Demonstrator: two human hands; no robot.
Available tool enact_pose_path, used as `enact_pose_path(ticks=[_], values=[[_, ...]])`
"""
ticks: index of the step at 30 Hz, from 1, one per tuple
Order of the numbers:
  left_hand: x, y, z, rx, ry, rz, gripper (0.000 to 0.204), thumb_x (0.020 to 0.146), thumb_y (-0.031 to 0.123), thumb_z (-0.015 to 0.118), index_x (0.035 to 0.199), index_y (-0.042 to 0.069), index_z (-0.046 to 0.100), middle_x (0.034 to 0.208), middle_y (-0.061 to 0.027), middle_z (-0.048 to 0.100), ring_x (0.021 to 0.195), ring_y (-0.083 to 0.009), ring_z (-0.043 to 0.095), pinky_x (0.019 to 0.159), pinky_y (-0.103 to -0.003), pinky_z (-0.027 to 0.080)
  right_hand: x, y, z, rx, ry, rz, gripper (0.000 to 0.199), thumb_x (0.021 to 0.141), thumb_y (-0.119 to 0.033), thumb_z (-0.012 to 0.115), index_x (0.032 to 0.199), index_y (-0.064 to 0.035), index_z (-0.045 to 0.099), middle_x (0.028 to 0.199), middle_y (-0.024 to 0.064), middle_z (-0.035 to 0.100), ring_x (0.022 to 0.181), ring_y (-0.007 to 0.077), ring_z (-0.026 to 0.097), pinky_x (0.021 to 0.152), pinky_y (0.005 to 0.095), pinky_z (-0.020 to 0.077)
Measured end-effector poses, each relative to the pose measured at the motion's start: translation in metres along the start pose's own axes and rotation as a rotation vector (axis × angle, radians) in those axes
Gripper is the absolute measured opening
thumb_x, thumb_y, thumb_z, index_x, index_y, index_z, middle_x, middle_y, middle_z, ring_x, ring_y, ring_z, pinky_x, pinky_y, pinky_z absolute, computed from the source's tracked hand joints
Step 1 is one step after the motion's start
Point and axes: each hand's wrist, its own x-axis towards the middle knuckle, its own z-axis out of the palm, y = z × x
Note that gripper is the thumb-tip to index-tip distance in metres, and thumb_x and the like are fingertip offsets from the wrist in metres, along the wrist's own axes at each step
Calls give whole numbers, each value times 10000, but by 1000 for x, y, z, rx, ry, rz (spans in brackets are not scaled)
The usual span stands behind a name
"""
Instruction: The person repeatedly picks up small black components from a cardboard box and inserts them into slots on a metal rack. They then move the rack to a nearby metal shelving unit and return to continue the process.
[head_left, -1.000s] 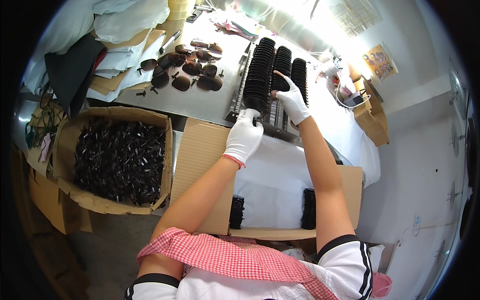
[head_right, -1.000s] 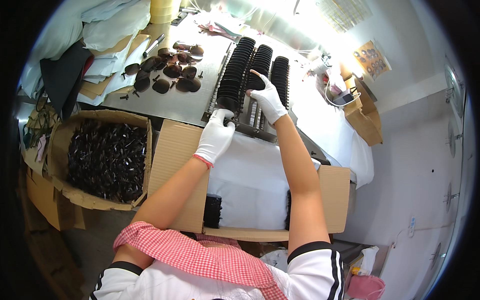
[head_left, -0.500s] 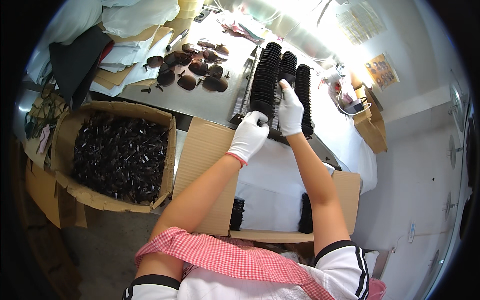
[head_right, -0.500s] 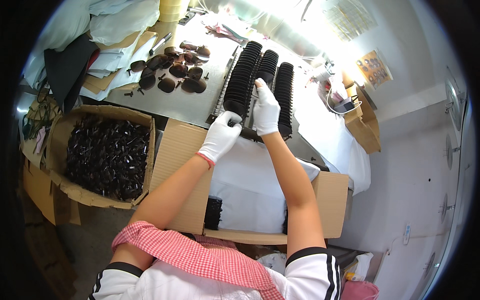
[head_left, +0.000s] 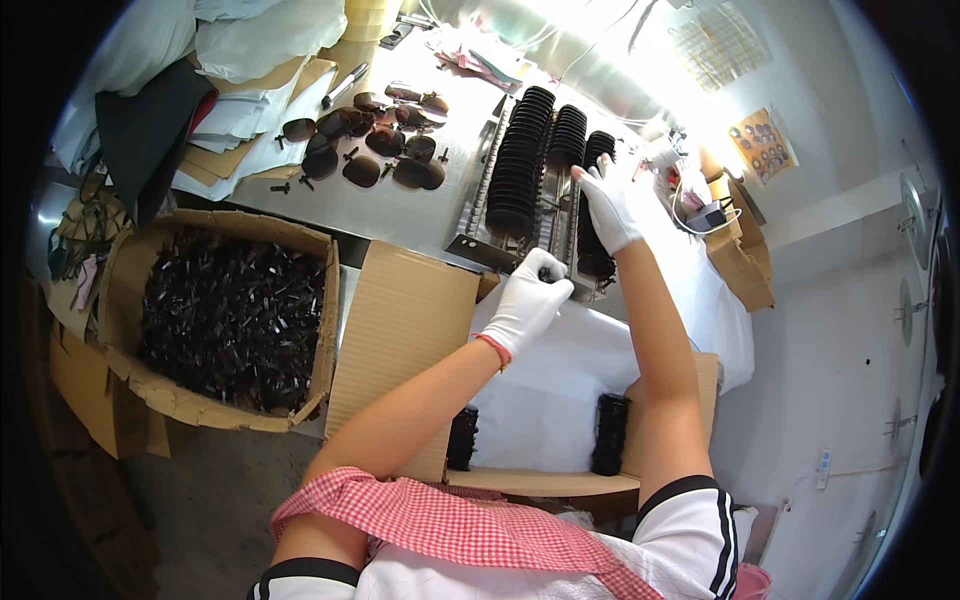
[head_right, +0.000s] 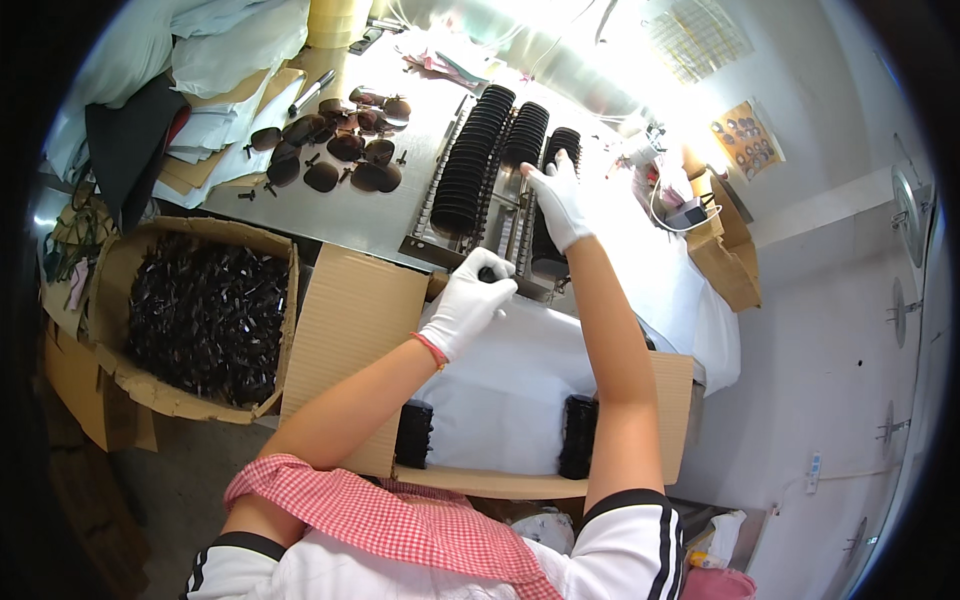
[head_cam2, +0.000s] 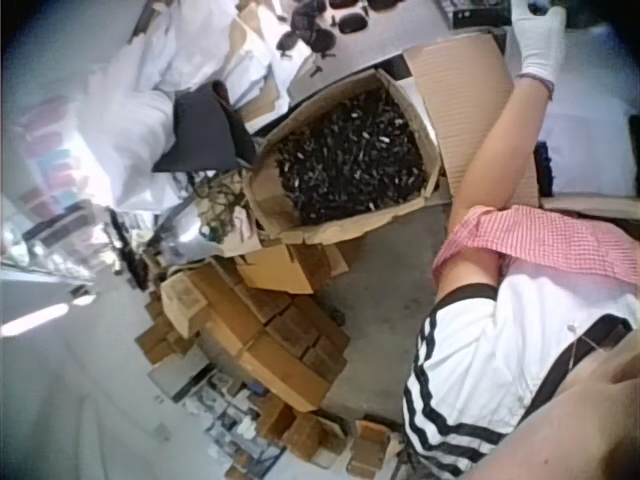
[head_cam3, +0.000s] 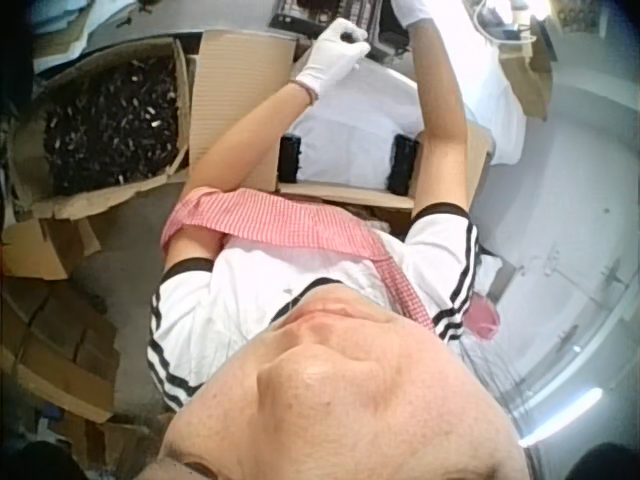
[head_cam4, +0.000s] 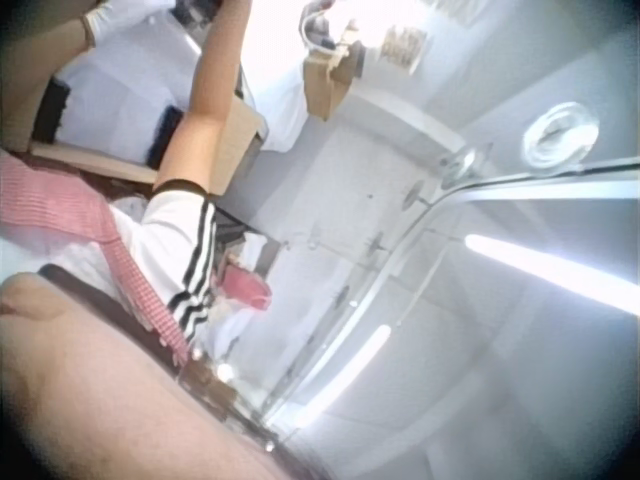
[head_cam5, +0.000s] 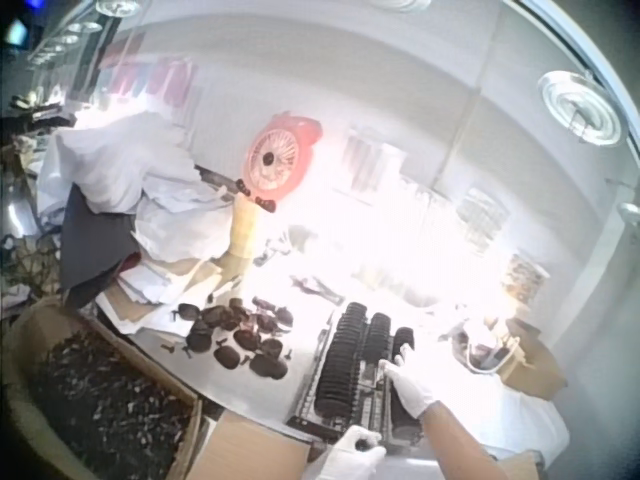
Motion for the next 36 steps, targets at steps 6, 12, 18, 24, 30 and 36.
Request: enact_pose_path(ticks=[6, 12, 18, 24, 30, 36], values=[[21, -25, -1, 783, 80, 242, 324, 870, 137, 597, 1178, 36, 610, 1252, -176, 573, 1126, -363, 599, 957, -430, 498, 71, 36, 12, 315, -283, 58, 724, 800, -19, 722, 1428, 73, 376, 1192, 128, 609, 989, 152, 629, 843, 264, 518], [19, -12, -4, 852, -12, 123, 281, 865, 148, 602, 1120, 37, 648, 1213, -171, 575, 1072, -375, 612, 932, -448, 501, 61, 38, 20, -97, -250, -110, 640, 819, 64, 680, 1425, -41, 507, 955, 29, 687, 781, 86, 634, 740, 229, 515], [19, -11, -3, 840, -12, 105, 301, 868, 147, 619, 1135, 13, 658, 1217, -181, 588, 1095, -364, 608, 978, -405, 483, 53, 40, 52, -636, 41, -581, 574, 841, 84, 536, 1399, -51, 523, 1203, 248, 648, 1065, 377, 656, 924, 380, 528], [27, -12, -5, 501, 22, 129, 273, 830, 154, 676, 1069, 22, 667, 1120, -155, 640, 1002, -292, 655, 925, -370, 508, 44, 24, 26, -782, 100, -984, 399, 841, 77, 559, 1222, -12, 639, 1221, 177, 669, 1108, 293, 666, 950, 360, 543], [17, 20, 26, -363, 118, -38, 289, 968, 164, 638, 1223, 54, 560, 1032, -14, 616, 842, -85, 616, 708, -246, 546, -43, -35, -11, -154, -22, -194, 411, 897, 32, 567, 1300, -33, 614, 1075, 105, 716, 970, 145, 684, 850, 297, 540], [19, 43, 28, -286, 356, 306, 302, 944, 135, 675, 1231, 66, 612, 1049, -9, 643, 805, -45, 581, 673, -213, 482, -107, -56, -35, 518, -303, 233, 411, 915, 37, 546, 1325, 54, 525, 1243, 141, 612, 1133, 245, 639, 956, 352, 569]])
